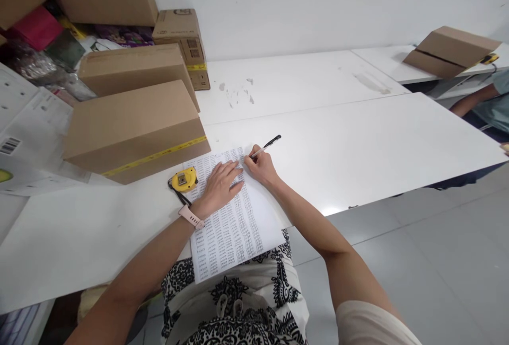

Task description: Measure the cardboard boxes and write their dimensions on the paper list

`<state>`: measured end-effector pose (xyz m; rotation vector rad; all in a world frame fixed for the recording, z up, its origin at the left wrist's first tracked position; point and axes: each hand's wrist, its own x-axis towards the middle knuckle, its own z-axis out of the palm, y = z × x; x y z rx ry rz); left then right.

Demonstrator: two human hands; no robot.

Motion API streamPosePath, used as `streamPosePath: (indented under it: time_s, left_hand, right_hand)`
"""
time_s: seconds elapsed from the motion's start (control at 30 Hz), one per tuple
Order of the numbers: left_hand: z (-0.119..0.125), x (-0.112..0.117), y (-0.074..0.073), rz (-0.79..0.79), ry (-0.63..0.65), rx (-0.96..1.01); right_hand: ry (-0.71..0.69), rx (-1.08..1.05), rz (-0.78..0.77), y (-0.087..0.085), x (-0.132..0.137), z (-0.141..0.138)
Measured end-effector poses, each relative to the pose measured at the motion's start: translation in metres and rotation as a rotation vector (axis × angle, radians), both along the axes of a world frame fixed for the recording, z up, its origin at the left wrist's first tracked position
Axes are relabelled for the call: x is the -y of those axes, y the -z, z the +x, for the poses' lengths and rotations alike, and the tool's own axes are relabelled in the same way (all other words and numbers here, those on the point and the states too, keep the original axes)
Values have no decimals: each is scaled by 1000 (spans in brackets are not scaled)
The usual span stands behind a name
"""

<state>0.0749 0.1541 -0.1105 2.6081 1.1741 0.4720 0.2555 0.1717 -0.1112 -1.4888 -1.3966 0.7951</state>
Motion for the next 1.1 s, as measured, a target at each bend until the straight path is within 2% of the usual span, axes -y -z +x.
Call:
streamPosePath:
  time_s: [1.1]
  left_hand:
    - [0,0,1,-9,1,-1]
  right_hand:
    - [30,21,5,1,-2,1]
